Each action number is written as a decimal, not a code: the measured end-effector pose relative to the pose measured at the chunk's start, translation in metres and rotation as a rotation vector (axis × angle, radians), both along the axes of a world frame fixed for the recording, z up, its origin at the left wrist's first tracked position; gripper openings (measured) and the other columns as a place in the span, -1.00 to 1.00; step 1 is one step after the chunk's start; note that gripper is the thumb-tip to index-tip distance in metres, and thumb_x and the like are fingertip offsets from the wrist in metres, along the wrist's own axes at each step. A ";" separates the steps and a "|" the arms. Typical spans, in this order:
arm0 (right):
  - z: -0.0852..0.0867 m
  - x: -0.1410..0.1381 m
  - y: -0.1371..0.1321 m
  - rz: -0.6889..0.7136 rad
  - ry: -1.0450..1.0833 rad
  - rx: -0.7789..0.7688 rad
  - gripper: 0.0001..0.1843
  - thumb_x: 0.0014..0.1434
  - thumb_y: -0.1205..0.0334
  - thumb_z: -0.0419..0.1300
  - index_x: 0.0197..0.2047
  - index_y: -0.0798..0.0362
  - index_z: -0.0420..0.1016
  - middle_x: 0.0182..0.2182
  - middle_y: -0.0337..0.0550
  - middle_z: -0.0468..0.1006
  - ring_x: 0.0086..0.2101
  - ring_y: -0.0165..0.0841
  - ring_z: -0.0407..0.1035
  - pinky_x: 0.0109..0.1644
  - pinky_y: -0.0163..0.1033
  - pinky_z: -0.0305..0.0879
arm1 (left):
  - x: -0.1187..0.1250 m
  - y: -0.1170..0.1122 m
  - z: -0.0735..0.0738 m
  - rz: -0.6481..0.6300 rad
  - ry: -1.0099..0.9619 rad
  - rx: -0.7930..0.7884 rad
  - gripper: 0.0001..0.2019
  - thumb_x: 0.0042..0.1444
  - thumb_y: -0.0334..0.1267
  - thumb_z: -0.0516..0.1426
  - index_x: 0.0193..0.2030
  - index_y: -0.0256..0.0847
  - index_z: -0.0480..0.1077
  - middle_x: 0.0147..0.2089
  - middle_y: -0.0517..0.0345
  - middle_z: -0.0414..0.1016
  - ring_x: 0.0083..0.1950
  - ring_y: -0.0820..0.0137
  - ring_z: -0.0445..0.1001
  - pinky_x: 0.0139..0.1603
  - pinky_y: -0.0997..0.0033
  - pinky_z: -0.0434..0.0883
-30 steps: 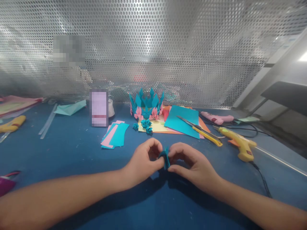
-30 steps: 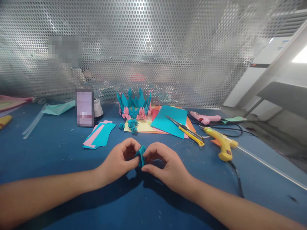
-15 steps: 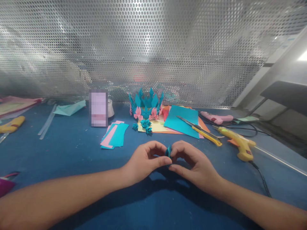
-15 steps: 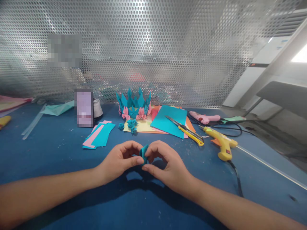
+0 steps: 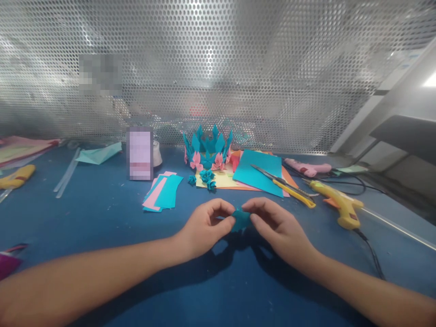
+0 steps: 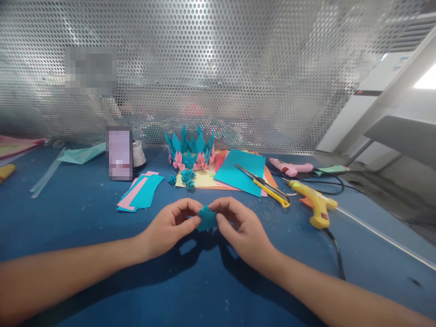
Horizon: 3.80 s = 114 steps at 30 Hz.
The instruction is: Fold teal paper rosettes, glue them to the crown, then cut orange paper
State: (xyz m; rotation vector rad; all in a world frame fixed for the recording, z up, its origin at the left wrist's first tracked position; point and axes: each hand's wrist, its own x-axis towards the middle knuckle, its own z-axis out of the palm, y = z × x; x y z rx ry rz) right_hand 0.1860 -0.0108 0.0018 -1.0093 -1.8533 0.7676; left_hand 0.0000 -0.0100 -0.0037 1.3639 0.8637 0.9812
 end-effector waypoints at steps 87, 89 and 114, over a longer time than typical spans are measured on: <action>-0.007 0.001 -0.003 0.049 -0.073 0.042 -0.95 0.16 0.27 0.12 -0.31 0.01 0.40 -0.45 -0.26 0.45 -0.43 -0.44 0.35 -0.31 -0.34 0.33 | 0.008 -0.005 0.002 0.014 -0.092 -0.248 -0.70 -0.09 -0.13 0.29 -0.37 -0.30 0.34 -0.46 0.29 0.37 -0.46 0.57 0.38 -0.32 0.49 0.38; -0.006 0.002 -0.004 0.051 -0.093 0.076 -0.95 0.17 0.28 0.11 -0.29 0.01 0.40 -0.42 -0.24 0.47 -0.42 -0.43 0.37 -0.30 -0.32 0.34 | 0.007 -0.006 0.003 -0.027 -0.065 -0.252 -0.70 -0.11 -0.15 0.30 -0.35 -0.32 0.37 -0.44 0.26 0.39 -0.43 0.55 0.40 -0.31 0.50 0.38; 0.002 0.016 0.006 0.157 -0.383 0.630 -0.90 0.13 0.29 0.22 -0.24 0.01 0.51 -0.35 -0.18 0.51 -0.32 -0.40 0.33 -0.18 -0.24 0.30 | 0.005 -0.001 0.003 0.048 -0.088 -0.351 -0.72 0.00 -0.08 0.22 -0.42 -0.33 0.48 -0.42 0.15 0.48 -0.41 0.50 0.46 -0.23 0.47 0.41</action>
